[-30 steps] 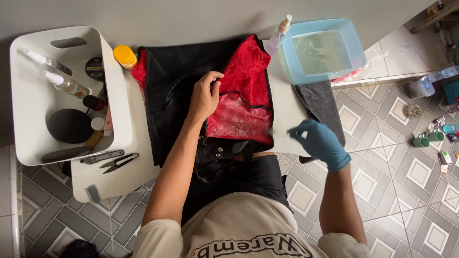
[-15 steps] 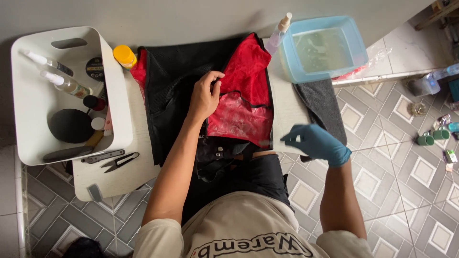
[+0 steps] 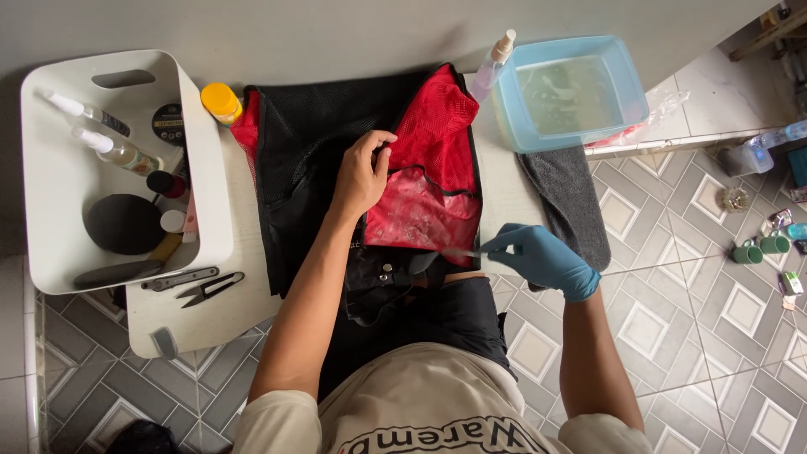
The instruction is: Cleaning or applying treatment to a red fabric component using a brush and liquid solution.
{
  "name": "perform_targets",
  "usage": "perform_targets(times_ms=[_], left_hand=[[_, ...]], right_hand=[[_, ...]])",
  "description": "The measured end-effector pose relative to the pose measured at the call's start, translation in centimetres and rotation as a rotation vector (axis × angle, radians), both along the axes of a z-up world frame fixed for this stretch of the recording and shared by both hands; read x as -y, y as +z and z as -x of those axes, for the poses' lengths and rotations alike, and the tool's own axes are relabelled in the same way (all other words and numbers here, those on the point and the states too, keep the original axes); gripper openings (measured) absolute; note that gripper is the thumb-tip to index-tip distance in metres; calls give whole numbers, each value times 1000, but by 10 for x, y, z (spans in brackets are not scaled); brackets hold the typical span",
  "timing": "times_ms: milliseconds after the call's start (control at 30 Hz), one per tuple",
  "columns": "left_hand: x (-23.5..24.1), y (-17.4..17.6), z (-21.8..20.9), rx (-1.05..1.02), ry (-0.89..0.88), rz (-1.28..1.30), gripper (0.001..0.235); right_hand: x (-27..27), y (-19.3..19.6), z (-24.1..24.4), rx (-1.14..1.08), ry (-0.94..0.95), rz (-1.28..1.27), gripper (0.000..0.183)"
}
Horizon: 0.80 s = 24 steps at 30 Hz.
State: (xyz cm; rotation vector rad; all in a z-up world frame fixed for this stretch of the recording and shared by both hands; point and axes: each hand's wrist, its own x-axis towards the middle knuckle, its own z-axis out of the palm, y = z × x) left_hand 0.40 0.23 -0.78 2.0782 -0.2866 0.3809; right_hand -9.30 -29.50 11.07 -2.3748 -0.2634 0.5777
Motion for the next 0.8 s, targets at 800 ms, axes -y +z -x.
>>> perform_targets(times_ms=[800], left_hand=[[-2,-5,-1,-9,-7,11,21]], right_hand=[[-17,-107,-30,271,-120,-57,13]])
